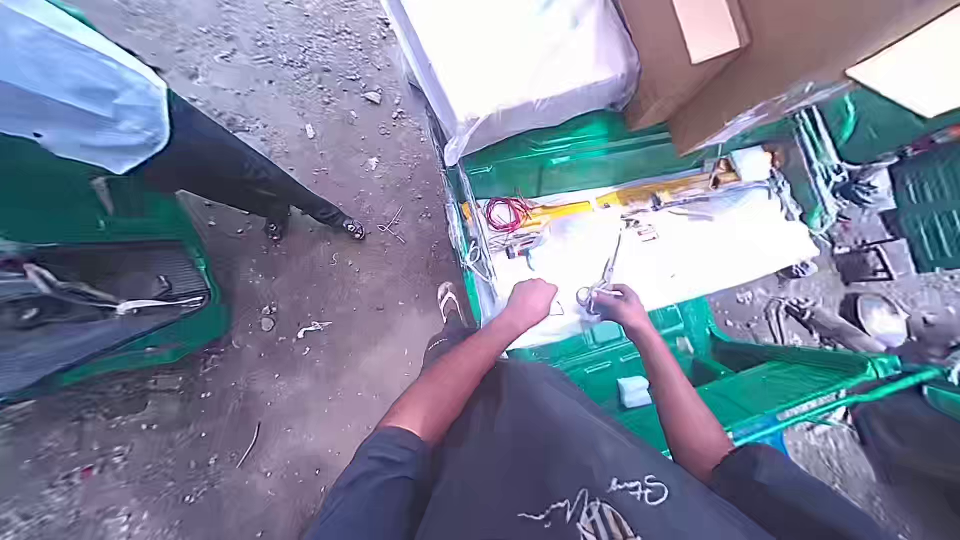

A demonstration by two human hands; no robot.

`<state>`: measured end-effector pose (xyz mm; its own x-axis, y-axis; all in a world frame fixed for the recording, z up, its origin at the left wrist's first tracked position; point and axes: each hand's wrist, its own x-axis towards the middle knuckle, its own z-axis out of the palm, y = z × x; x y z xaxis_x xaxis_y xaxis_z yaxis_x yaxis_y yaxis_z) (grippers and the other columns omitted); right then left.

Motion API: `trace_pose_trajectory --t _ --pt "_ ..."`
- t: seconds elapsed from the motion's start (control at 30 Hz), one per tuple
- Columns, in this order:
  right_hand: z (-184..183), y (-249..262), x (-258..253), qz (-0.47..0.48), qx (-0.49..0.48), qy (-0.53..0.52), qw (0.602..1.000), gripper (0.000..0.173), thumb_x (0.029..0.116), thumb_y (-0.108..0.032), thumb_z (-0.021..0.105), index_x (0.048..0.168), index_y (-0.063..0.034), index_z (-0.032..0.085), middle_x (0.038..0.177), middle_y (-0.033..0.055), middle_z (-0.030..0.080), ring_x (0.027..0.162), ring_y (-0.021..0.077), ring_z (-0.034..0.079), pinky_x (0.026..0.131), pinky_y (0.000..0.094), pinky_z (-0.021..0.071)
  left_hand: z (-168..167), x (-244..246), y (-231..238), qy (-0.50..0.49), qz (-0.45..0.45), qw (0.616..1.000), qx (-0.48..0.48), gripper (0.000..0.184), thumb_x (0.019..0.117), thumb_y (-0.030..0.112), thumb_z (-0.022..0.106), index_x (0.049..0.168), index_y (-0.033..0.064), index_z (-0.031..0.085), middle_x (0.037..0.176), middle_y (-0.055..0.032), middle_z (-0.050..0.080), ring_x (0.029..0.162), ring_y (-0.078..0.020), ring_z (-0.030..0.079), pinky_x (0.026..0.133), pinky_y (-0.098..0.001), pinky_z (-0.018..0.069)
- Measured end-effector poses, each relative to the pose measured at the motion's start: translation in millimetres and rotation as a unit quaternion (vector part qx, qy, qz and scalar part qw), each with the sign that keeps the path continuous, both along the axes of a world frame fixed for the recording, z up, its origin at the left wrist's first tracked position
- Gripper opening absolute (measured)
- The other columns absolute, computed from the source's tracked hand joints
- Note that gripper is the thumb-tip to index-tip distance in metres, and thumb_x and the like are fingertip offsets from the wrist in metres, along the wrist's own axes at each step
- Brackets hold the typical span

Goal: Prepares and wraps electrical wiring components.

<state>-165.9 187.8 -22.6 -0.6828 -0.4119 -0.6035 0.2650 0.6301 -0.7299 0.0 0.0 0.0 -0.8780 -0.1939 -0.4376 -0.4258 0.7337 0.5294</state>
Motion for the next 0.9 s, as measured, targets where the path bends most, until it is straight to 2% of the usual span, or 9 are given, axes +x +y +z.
trace_pose_trajectory --t 0.13,0.23,0.3,0.4,0.47,0.57,0.6,0.67,0.9 --pt "32 69 32 -0.143 -0.120 -0.096 0.978 0.036 0.0949 -0.011 0.074 0.127 -0.0035 0.058 0.112 0.0143 0.069 0.093 0.0276 0.072 0.083 0.0453 0.0628 -35 -31 -5 -0.054 0.018 0.998 -0.035 0.019 0.1004 0.019 0.058 0.108 0.0116 0.073 0.104 -0.0182 0.073 0.101 -0.0417 0.070 0.079 -0.0660 0.0563" --pt "70 98 69 -0.133 -0.247 -0.150 0.948 0.049 0.0877 -0.001 0.075 0.133 -0.0027 0.057 0.122 0.0162 0.066 0.104 0.0297 0.069 0.093 0.0470 0.0608 -58 -37 -11 -0.047 0.040 0.998 -0.022 0.023 0.0987 0.016 0.061 0.117 0.0067 0.071 0.111 -0.0207 0.072 0.107 -0.0424 0.069 0.089 -0.0659 0.0543" --pt "90 101 89 -0.086 -0.331 -0.130 0.931 0.057 0.0832 -0.001 0.078 0.136 -0.0030 0.056 0.124 0.0173 0.065 0.105 0.0281 0.069 0.092 0.0464 0.0603 -60 -35 -14 0.023 0.063 0.998 0.008 0.037 0.0952 0.012 0.068 0.131 0.0041 0.065 0.126 -0.0222 0.068 0.113 -0.0415 0.067 0.096 -0.0635 0.0531" --pt "104 93 110 -0.061 -0.378 -0.022 0.923 0.058 0.0762 -0.001 0.086 0.129 -0.0045 0.062 0.120 0.0164 0.067 0.104 0.0280 0.070 0.091 0.0462 0.0620 -14 -19 0 0.119 0.087 0.986 0.078 0.046 0.0984 0.021 0.069 0.142 0.0108 0.057 0.145 -0.0142 0.056 0.108 -0.0286 0.070 0.090 -0.0501 0.0605" --pt "110 83 119 -0.055 -0.354 0.074 0.931 0.060 0.0706 -0.005 0.093 0.125 -0.0069 0.066 0.120 0.0121 0.068 0.103 0.0275 0.071 0.089 0.0457 0.0644 39 1 15 0.143 0.118 0.949 0.254 0.041 0.1005 0.027 0.066 0.139 0.0145 0.061 0.137 -0.0058 0.063 0.097 -0.0221 0.073 0.083 -0.0438 0.0648" --pt "122 67 138 -0.051 -0.361 0.144 0.920 0.060 0.0668 -0.008 0.096 0.120 -0.0048 0.068 0.119 0.0100 0.068 0.104 0.0233 0.070 0.088 0.0412 0.0644 102 38 38 0.081 0.050 0.872 0.480 0.064 0.0937 0.038 0.074 0.147 0.0095 0.053 0.132 -0.0120 0.066 0.101 -0.0242 0.072 0.087 -0.0401 0.0628" --pt "126 62 144 -0.035 -0.359 0.166 0.918 0.058 0.0680 -0.010 0.096 0.119 -0.0050 0.069 0.121 0.0091 0.067 0.106 0.0218 0.070 0.088 0.0399 0.0647 113 48 45 0.093 0.040 0.851 0.516 0.067 0.0911 0.031 0.079 0.146 0.0057 0.051 0.128 -0.0155 0.067 0.100 -0.0253 0.072 0.087 -0.0397 0.0633" --pt "134 52 150 0.010 -0.361 0.188 0.913 0.055 0.0712 -0.015 0.095 0.119 -0.0060 0.069 0.122 0.0082 0.066 0.109 0.0209 0.069 0.089 0.0399 0.0654 126 65 51 0.158 0.049 0.835 0.524 0.062 0.0877 0.019 0.083 0.139 -0.0027 0.055 0.120 -0.0187 0.070 0.101 -0.0267 0.072 0.090 -0.0398 0.0632" --pt "152 35 162 0.116 -0.416 0.132 0.892 0.053 0.0705 -0.010 0.094 0.117 0.0001 0.071 0.119 0.0117 0.070 0.105 0.0221 0.071 0.088 0.0389 0.0649 132 112 37 0.282 0.053 0.838 0.464 0.054 0.0831 0.019 0.087 0.125 -0.0090 0.065 0.106 -0.0139 0.075 0.090 -0.0197 0.075 0.083 -0.0350 0.0651"
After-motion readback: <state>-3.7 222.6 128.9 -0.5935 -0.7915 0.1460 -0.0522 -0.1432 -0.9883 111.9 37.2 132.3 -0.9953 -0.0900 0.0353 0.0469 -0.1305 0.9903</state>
